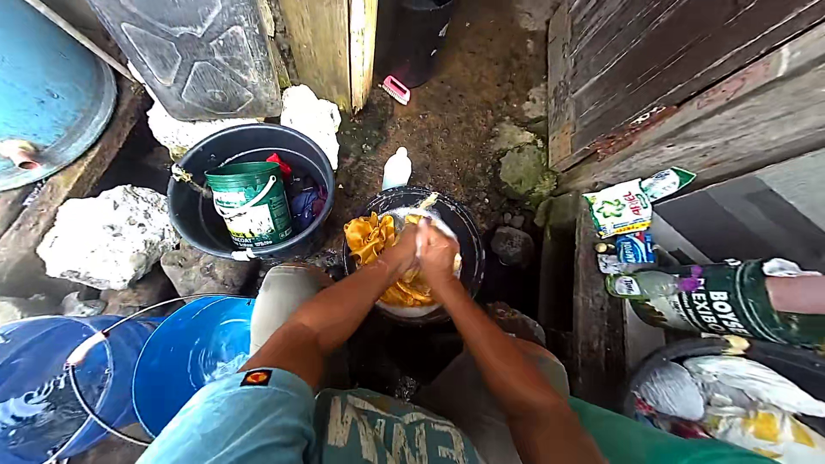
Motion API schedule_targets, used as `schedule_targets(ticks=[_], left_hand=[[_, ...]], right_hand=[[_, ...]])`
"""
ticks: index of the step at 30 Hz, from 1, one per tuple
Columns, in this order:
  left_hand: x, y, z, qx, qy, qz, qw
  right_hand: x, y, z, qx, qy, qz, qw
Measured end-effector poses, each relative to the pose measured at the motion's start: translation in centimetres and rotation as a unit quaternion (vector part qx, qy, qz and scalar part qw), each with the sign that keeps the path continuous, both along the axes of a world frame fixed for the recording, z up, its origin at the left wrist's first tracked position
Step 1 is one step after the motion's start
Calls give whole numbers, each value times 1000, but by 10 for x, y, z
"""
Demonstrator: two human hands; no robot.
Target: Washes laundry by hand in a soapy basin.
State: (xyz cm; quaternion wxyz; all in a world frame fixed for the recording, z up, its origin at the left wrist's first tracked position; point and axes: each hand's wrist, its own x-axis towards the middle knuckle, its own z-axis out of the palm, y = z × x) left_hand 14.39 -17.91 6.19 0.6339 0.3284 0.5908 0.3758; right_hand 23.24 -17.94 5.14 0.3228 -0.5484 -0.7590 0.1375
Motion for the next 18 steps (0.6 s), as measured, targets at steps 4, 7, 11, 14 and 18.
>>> schedule_targets(ticks=[4,7,11,14,18], left_hand=[[10,-9,7,-42,-8,-3,999],[22,5,12,-81,-17,55,995],[-14,-11,2,18,4,-59,998],[16,-6,3,-53,-51,34,997],[7,-2,16,-37,-75,42,996]], right_hand=[[15,20,-13,-36,-17,-33,999],[25,34,-13,-109,-32,-102,988],[-8,-1,-21,65,27,0,997],[21,23,-21,-48,-32,-59,997],[12,13,-12,-8,31,-64,997]])
